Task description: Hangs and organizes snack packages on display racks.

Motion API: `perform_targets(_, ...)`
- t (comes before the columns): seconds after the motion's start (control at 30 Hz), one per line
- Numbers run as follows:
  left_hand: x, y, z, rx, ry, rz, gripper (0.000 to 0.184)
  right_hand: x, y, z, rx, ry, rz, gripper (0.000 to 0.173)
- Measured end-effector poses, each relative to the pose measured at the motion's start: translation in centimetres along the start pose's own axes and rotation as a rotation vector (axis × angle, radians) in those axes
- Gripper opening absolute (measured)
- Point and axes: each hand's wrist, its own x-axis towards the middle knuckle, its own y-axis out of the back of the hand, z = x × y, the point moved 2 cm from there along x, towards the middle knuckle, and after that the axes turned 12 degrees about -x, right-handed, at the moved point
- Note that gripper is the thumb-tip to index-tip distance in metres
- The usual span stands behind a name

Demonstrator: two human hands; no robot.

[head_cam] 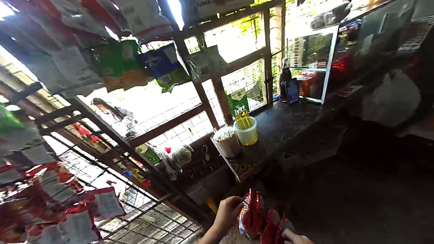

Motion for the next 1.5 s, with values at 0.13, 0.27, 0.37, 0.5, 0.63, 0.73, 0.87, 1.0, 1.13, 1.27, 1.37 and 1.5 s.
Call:
perform_targets(0.13, -0.3, 0.8, -0.8, -0.168, 0.210, -0.051, 0.035, 0.7, 0.6, -0.1, -0.038, 0.037, -0.071, 0.032)
perform_targets(0.27, 0.5, 1.5, -1.6, -0.214, 0.257, -0.137, 0.033, 1.8, 1.0, -0.3, -0.102, 0.057, -0.108, 0.031)
perform_targets(0.37, 1.2, 2.5, -1.3, -0.195, 0.251, -0.215, 0.034, 2.3, 1.5, -0.3, -0.099, 0.040, -0.126, 0.031)
perform_targets(0.5, 1.8, 4.2, -0.9, -0.170, 0.183, -0.350, 0.034, 3.2, 2.3, -0.1, -0.109, 0.025, -0.117, 0.031)
perform_targets(0.63, 2.2, 4.7, -1.2, -0.308, 0.195, -0.254, 0.033, 4.3, 2.9, -0.1, -0.143, 0.013, -0.115, 0.032)
perform_targets(0.73, 2.3, 4.8, -1.7, -0.452, 0.195, -0.184, 0.034, 5.4, 3.0, -0.1, -0.149, -0.022, -0.070, 0.031)
perform_targets(0.87, 2.6, 4.5, -2.5, -0.515, 0.190, -0.140, 0.036, 6.5, 3.3, -0.5, -0.168, -0.080, 0.016, 0.031)
perform_targets(1.0, 3.3, 4.1, -2.8, -0.606, 0.176, -0.089, 0.037, 6.6, 4.3, -1.0, -0.108, -0.068, 0.244, 0.027)
perform_targets(1.13, 5.0, 2.8, -1.7, -0.688, 0.160, -0.037, 0.035, 6.2, 6.1, -0.8, -0.183, -0.054, 0.580, 0.019)
perform_targets(1.27, 7.4, 1.1, 1.2, -0.780, 0.047, -0.027, 0.032, 5.9, 9.1, 1.4, -0.373, 0.070, 0.928, 0.025)
perform_targets(1.37, 10.1, -0.6, 4.8, -0.787, -0.031, -0.050, 0.032, 4.2, 13.7, 1.8, -0.452, 0.098, 0.990, 0.024)
perform_targets(1.5, 14.4, -3.8, 8.9, -0.816, -0.012, -0.103, 0.036, 1.8, 19.3, 4.1, -0.588, 0.142, 1.059, 0.016)
